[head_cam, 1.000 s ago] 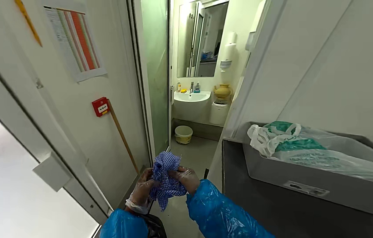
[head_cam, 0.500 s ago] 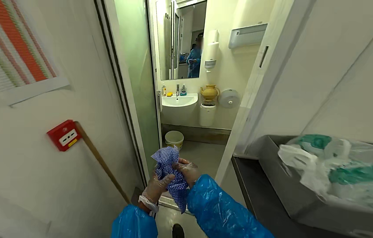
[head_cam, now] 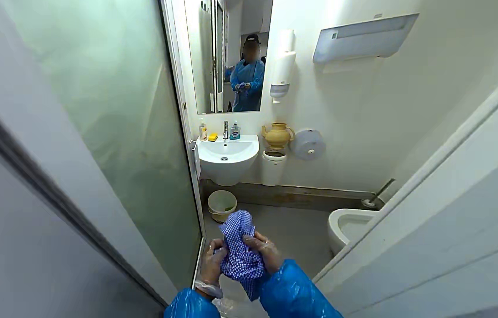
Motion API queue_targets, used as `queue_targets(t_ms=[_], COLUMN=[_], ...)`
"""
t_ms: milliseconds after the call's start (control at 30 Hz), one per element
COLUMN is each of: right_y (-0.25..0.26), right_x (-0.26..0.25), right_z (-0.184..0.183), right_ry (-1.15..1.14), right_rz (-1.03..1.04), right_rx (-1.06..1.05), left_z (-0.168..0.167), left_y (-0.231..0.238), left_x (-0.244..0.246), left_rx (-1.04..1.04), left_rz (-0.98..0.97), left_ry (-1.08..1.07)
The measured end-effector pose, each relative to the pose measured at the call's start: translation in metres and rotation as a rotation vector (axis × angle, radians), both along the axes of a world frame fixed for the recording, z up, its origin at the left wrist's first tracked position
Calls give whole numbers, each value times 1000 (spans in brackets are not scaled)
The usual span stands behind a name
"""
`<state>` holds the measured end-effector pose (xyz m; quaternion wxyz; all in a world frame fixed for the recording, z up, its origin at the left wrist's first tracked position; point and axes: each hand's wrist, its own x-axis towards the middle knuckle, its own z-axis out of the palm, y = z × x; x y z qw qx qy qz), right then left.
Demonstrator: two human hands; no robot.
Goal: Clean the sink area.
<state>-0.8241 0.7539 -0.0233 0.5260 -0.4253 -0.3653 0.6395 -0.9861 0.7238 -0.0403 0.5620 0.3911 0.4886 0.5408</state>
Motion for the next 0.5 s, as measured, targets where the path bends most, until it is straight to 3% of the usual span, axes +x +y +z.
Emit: queue_targets(t_ms=[100, 233, 367, 500], right_y=[29, 64, 102, 161], right_x=[14, 34, 53, 66], right_z=[8, 21, 24, 20], right_ry=[75, 67, -5, -192], right_rz=[-117, -185, -239, -400], right_rx=[-10, -60, 51, 23], left_z=[8, 23, 29, 28], left_y=[43, 90, 135, 198], left_x=[11, 36, 56, 83], left_rx=[-7, 41, -48, -118], left_rz=[-103, -357, -546, -519], left_ry=[-164, -121, -211, -391])
